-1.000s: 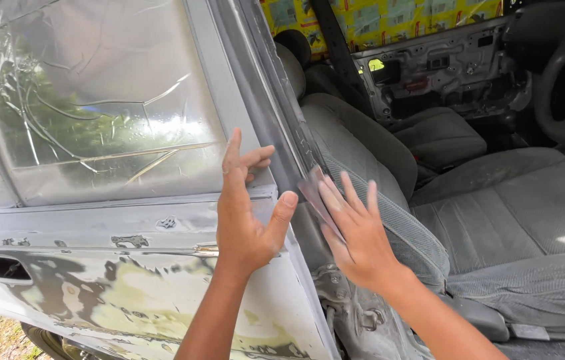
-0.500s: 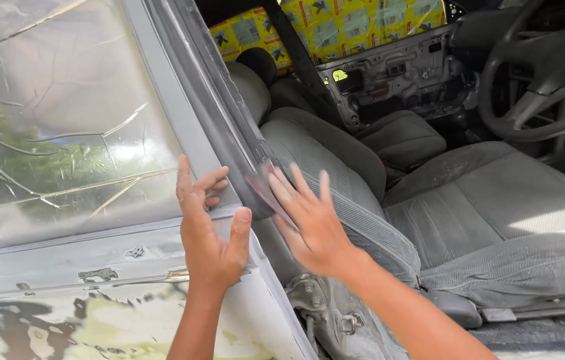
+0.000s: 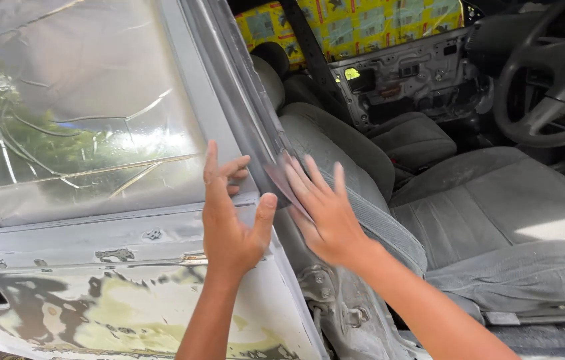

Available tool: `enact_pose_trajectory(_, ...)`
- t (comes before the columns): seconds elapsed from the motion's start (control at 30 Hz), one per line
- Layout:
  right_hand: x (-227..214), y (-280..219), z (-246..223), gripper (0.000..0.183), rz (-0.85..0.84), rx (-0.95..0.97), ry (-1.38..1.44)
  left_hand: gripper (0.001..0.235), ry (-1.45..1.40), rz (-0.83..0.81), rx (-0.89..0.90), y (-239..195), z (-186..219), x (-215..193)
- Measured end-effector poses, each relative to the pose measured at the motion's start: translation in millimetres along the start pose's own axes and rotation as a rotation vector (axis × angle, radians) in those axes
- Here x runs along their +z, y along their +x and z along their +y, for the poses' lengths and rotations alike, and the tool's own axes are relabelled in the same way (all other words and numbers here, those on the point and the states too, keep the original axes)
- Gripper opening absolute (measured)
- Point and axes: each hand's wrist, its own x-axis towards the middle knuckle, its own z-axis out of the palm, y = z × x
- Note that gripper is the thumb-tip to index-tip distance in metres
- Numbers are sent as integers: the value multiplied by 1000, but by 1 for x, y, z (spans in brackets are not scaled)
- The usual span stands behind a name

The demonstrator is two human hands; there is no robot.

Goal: The person sands the exterior surface of a car door using a sanding block. They work along the door's edge, the area around the hinges, and the lower panel, occasionally dipping the sanding block into a container of water.

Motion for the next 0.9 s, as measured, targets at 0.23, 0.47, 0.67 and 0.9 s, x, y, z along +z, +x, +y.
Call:
enact_pose_trajectory(0.23, -4, 46, -15, 58, 74, 38, 55, 83, -55, 43, 3, -2, -6, -6)
enact_pose_trajectory(0.47, -22, -142, 20, 52, -196, 56, 181, 50, -54, 25, -41, -2, 1, -7)
enact_pose_trajectory(0.67, -40, -171, 21, 49, 104, 433, 479, 68, 54, -4, -12, -3, -2, -4)
enact_pose_trajectory(0.9, -22, -118, -3, 30, 419, 168, 602, 59, 95, -7, -5, -1, 1, -4)
